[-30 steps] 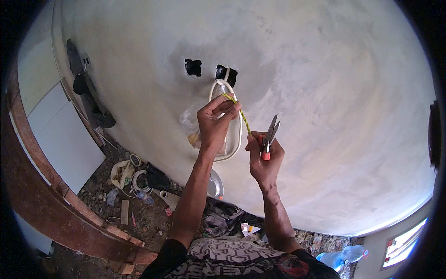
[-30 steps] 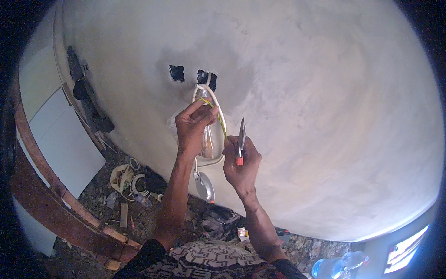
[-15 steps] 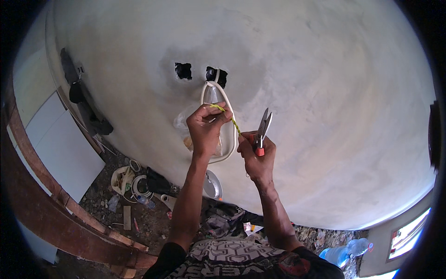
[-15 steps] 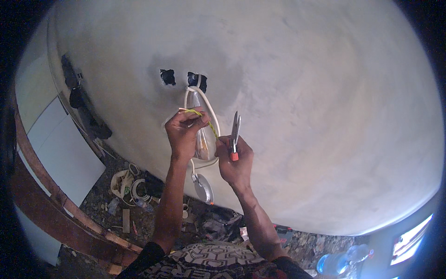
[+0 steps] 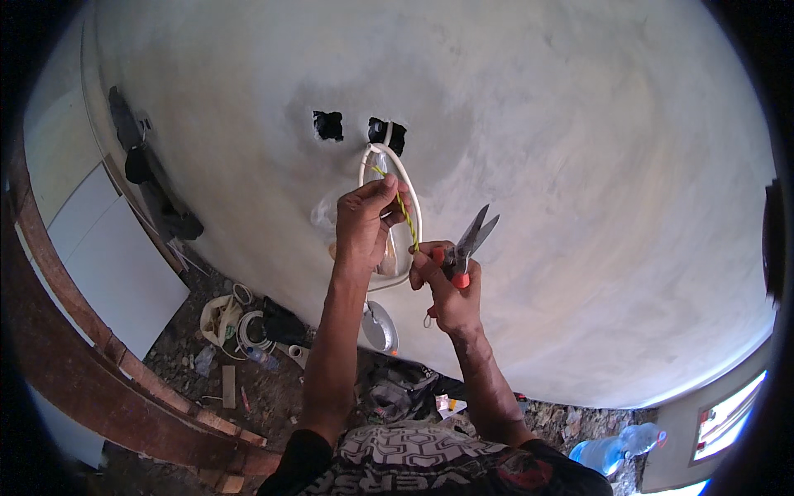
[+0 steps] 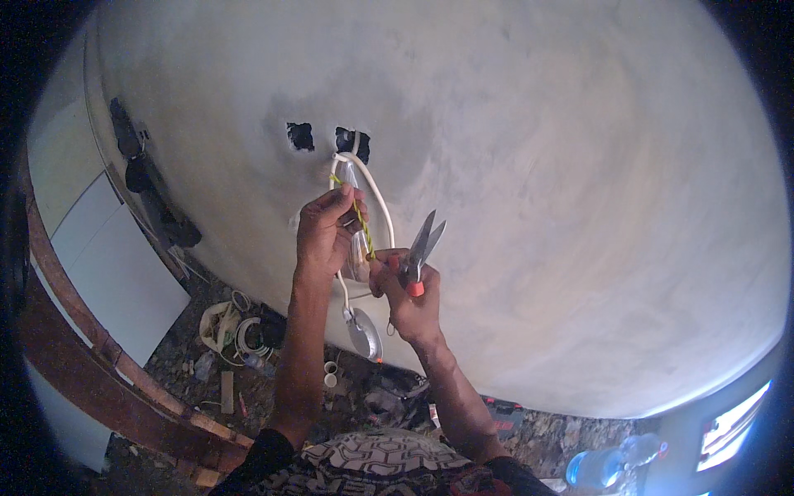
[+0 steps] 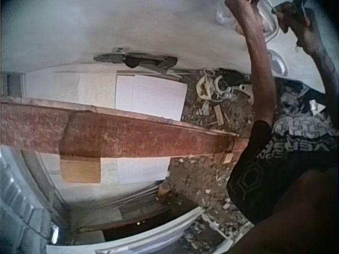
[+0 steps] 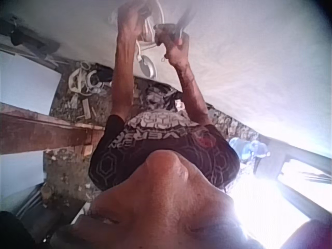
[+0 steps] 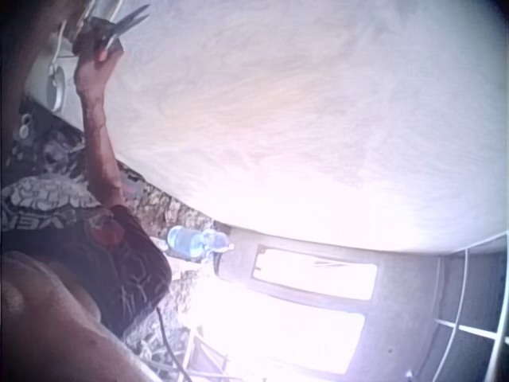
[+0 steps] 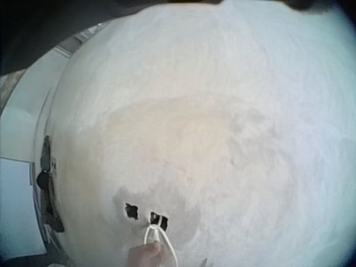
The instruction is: The person uses pliers to strip the insulation from electrical wires and feeds them into holes in the ceiling. They repeatedly pull, cut, and insert wires into the ceiling openings while working in a cluttered room.
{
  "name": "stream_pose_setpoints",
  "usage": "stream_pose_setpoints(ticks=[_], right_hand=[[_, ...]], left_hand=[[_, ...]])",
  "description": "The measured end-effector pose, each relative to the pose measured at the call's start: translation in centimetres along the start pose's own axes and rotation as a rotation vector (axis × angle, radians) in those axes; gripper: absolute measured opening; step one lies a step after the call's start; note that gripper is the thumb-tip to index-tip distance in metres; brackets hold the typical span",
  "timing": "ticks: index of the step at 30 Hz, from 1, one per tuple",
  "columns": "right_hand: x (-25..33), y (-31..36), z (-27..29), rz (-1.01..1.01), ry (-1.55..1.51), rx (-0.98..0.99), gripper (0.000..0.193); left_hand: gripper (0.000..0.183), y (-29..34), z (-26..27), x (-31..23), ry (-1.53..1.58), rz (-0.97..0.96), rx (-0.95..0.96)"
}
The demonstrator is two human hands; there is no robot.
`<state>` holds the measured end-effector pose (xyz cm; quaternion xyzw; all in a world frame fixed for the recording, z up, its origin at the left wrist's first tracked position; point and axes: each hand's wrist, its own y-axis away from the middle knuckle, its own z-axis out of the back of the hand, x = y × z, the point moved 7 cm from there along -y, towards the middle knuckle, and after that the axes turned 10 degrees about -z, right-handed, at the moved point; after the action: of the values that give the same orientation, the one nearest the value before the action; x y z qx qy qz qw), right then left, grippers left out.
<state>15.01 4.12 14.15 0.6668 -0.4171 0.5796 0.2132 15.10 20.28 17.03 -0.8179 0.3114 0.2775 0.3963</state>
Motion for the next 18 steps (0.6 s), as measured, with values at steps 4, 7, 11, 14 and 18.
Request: stream_pose_setpoints(ticks=[4, 7, 11, 14, 18], right_hand=[[0.4, 0.1, -0.5, 0.114, 0.012, -0.073, 0.017], [1.8, -0.2, -0.5, 0.216, 0.198, -0.231, 0.013], [4.1, -1.4, -0.7, 0.485, 0.518, -0.363, 0.011], [5.5, -2.2, -1.7, 0.474, 0.611, -0.392, 0.012], [5.7, -3.5, -2.9, 0.495, 0.619, -0.409, 0.007]], left_hand=[[0.024, -0.4, -0.8, 0.4, 0.098, 0.136, -0.051], [0.025, -0.9, -0.6, -0.4, -0.073, 0.061, -0.061], [0.022, -1.1, 0.9, -2.4, -0.382, -0.133, -0.203], [0.019, -1.3, 2.7, -3.9, -0.530, -0.302, -0.324], [0.019, -3.2, 4.3, -6.7, -0.743, -0.462, -0.358]])
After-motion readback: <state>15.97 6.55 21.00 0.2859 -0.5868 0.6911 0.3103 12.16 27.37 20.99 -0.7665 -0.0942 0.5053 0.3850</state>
